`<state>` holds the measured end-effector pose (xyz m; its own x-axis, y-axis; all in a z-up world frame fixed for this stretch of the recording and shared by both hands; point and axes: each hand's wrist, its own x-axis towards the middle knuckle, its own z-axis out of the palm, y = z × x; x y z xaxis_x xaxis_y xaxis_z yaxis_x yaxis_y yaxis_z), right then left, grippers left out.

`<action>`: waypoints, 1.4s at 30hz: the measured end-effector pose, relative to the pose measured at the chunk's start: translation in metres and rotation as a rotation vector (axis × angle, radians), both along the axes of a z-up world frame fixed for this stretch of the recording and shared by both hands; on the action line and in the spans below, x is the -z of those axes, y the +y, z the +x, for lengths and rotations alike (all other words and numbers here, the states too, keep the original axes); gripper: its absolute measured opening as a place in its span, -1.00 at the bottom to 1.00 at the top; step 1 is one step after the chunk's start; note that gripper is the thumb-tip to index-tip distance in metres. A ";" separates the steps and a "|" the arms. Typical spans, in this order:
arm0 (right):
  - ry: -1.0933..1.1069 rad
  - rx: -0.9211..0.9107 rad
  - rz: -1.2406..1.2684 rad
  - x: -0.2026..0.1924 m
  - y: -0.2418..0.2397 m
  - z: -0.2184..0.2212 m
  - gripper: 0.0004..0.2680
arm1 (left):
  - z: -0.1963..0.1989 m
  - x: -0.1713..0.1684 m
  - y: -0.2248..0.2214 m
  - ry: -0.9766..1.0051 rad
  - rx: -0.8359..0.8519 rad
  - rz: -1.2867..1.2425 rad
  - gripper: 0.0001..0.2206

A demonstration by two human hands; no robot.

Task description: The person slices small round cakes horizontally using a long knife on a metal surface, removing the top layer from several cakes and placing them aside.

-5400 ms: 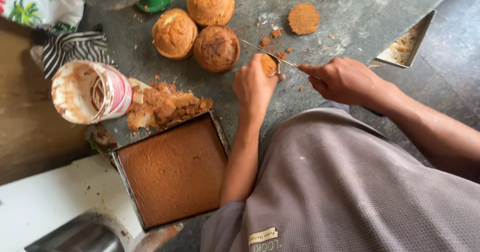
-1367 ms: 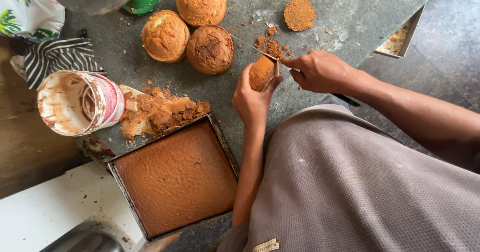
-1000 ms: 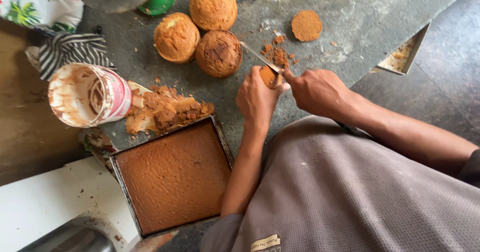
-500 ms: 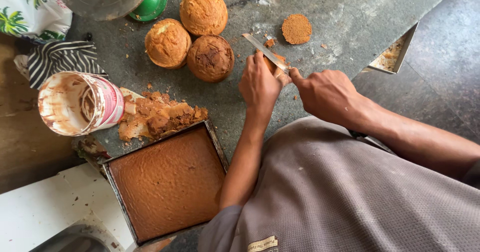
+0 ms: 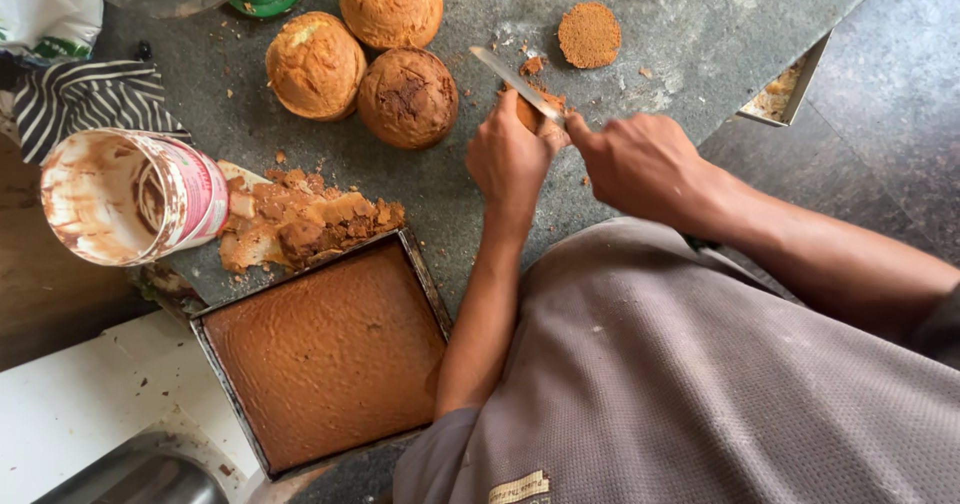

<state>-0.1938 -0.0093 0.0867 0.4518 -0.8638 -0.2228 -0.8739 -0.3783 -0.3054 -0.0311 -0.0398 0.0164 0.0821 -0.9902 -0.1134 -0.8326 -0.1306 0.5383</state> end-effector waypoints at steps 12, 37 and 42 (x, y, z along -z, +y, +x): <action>0.005 -0.064 0.039 -0.028 0.011 -0.001 -0.64 | 0.006 0.003 0.010 0.073 -0.065 -0.112 -0.31; 0.029 -0.010 0.000 -0.017 0.011 0.006 -0.62 | 0.004 0.012 0.012 0.062 -0.053 -0.098 -0.52; 0.052 0.030 0.029 -0.001 -0.013 0.011 -0.75 | -0.007 0.015 0.008 0.038 -0.010 -0.053 -0.49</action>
